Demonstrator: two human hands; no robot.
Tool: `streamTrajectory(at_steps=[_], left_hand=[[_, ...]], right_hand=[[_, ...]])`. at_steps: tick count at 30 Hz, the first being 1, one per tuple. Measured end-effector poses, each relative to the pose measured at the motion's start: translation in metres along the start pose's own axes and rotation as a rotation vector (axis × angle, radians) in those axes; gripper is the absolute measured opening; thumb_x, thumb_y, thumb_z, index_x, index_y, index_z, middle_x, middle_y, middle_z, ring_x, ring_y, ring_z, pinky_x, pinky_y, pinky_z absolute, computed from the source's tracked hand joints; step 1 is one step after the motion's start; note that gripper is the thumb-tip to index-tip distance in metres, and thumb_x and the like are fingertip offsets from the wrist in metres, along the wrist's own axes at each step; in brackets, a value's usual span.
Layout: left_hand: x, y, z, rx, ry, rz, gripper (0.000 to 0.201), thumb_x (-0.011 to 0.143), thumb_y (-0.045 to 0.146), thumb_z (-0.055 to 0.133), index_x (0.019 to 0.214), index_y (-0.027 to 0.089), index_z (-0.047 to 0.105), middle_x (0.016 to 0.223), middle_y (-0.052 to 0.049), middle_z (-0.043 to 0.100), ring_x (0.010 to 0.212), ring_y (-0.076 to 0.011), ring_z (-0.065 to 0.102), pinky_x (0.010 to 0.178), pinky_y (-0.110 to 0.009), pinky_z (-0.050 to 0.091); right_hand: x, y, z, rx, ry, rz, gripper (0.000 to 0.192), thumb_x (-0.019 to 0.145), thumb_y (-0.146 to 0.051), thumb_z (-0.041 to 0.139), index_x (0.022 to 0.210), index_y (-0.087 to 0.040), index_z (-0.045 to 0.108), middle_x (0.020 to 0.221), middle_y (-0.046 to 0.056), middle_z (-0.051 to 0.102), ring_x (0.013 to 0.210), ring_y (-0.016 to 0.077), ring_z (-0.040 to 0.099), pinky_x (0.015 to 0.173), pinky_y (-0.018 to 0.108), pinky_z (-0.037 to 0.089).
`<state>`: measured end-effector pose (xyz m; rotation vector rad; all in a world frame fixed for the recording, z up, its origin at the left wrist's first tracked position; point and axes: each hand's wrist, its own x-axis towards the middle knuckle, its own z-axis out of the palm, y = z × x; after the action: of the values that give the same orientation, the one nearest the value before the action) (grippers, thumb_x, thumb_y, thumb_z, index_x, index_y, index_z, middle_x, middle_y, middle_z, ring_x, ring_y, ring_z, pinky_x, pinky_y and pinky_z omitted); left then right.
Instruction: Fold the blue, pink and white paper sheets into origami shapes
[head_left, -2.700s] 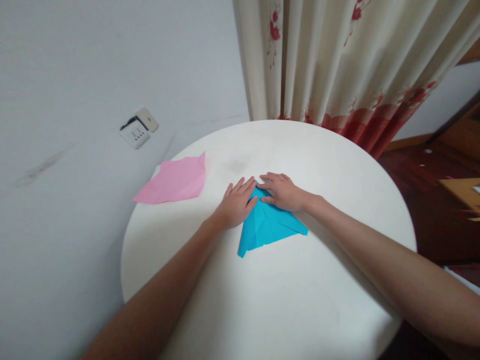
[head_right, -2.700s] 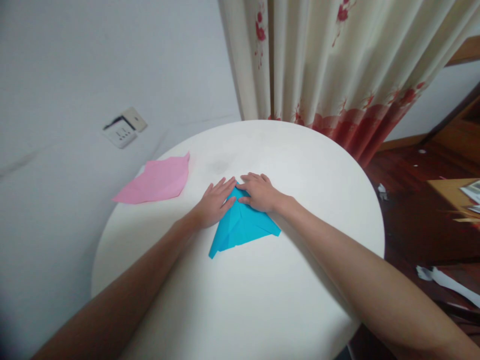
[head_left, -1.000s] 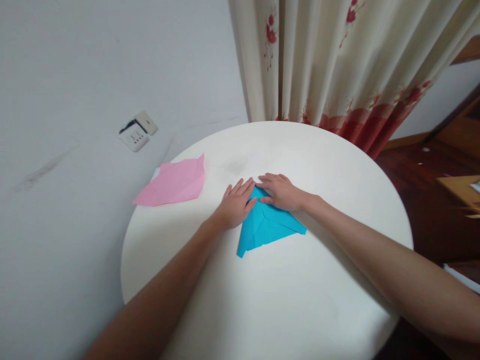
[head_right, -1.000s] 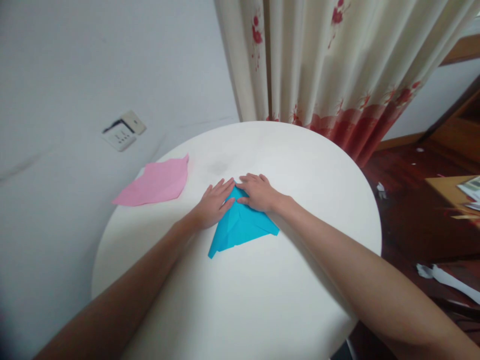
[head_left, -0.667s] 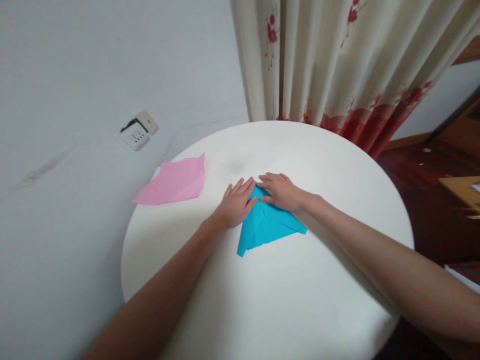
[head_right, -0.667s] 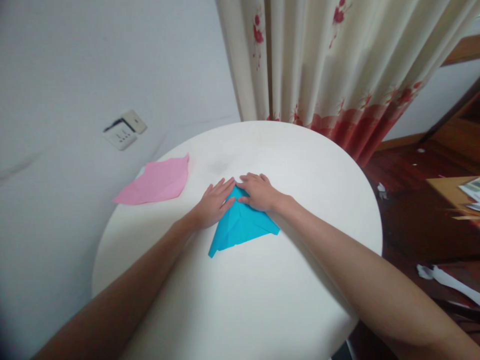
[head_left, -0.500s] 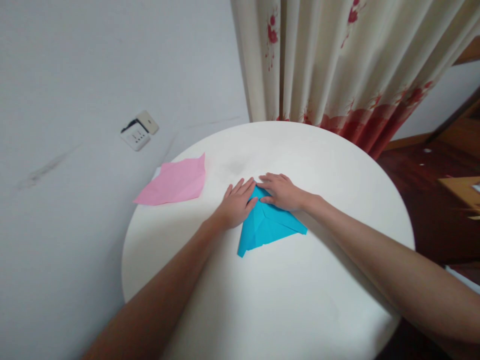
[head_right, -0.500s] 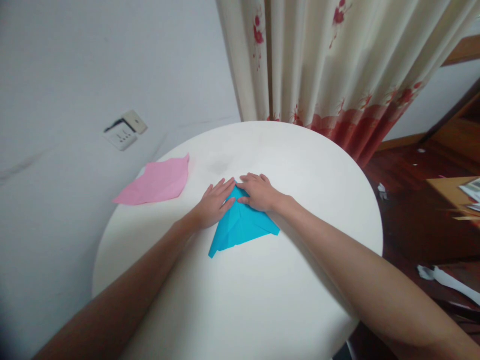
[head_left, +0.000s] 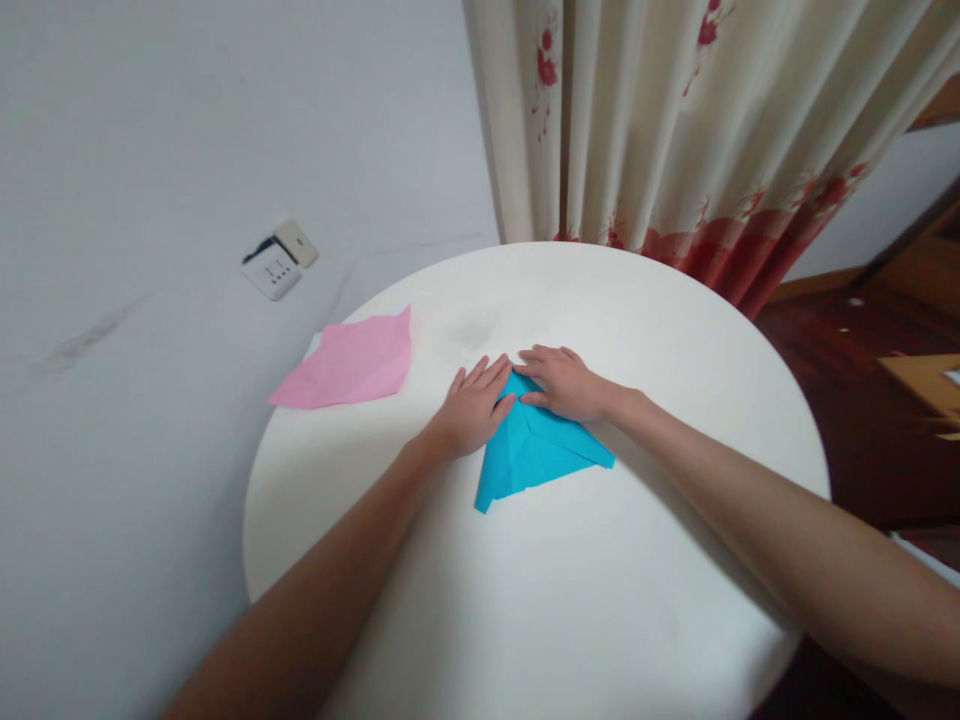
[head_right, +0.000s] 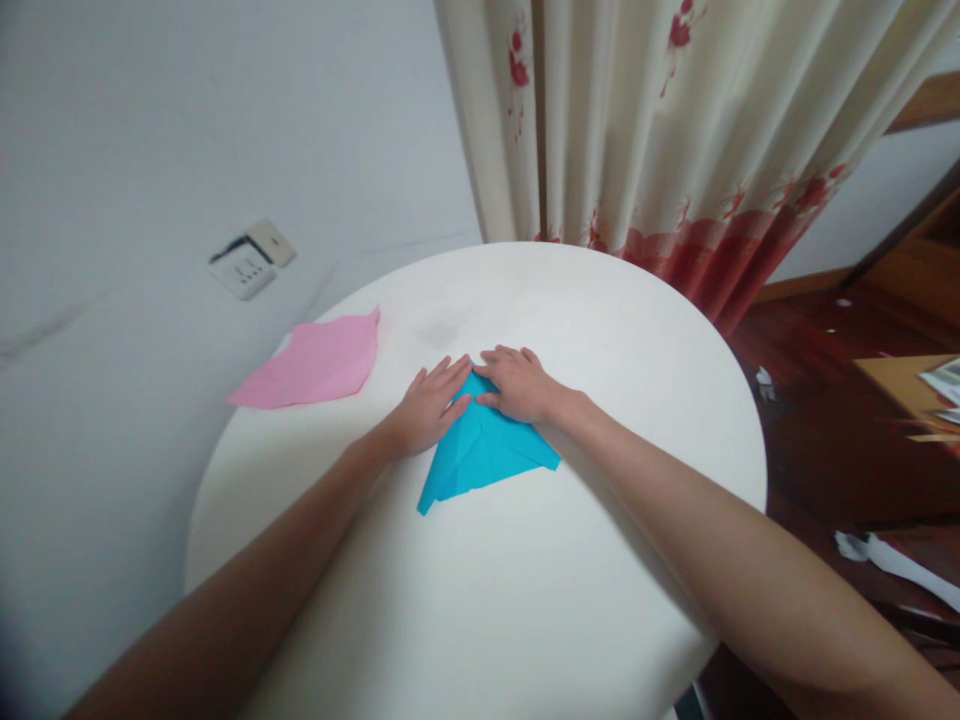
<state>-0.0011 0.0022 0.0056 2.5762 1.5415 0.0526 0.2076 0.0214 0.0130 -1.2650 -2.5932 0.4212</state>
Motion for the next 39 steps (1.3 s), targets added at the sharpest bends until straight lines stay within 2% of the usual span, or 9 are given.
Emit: streamTrajectory(at_steps=[11, 35, 39], left_hand=[[-0.0063, 0.0000, 0.0002, 0.031, -0.032, 0.038, 0.064, 0.106, 0.050, 0.021, 0.163, 0.021, 0.018, 0.170, -0.008, 0.017, 0.158, -0.0308, 0.010, 0.124, -0.060, 0.014], [-0.0060, 0.0028, -0.0012, 0.025, -0.035, 0.014, 0.064, 0.106, 0.050, 0.021, 0.163, 0.021, 0.019, 0.170, -0.008, 0.017, 0.158, -0.0291, 0.010, 0.125, -0.057, 0.013], [-0.0048, -0.0027, -0.0031, -0.012, -0.066, 0.019, 0.070, 0.104, 0.057, 0.026, 0.163, 0.021, 0.016, 0.170, -0.008, 0.014, 0.158, -0.0289, 0.007, 0.125, -0.057, 0.010]], right_hand=[[0.0003, 0.0000, 0.0003, 0.005, 0.006, 0.005, 0.054, 0.096, -0.038, 0.062, 0.148, -0.024, 0.053, 0.158, 0.017, 0.043, 0.148, 0.0381, 0.034, 0.116, 0.065, 0.027], [0.0003, 0.0005, 0.0006, -0.002, -0.003, 0.009, 0.055, 0.096, -0.038, 0.061, 0.148, -0.023, 0.052, 0.159, 0.017, 0.042, 0.149, 0.0373, 0.033, 0.117, 0.065, 0.026], [0.0002, -0.0003, -0.0010, 0.006, -0.010, 0.004, 0.056, 0.096, -0.039, 0.061, 0.149, -0.022, 0.052, 0.159, 0.017, 0.042, 0.149, 0.0375, 0.032, 0.117, 0.066, 0.026]])
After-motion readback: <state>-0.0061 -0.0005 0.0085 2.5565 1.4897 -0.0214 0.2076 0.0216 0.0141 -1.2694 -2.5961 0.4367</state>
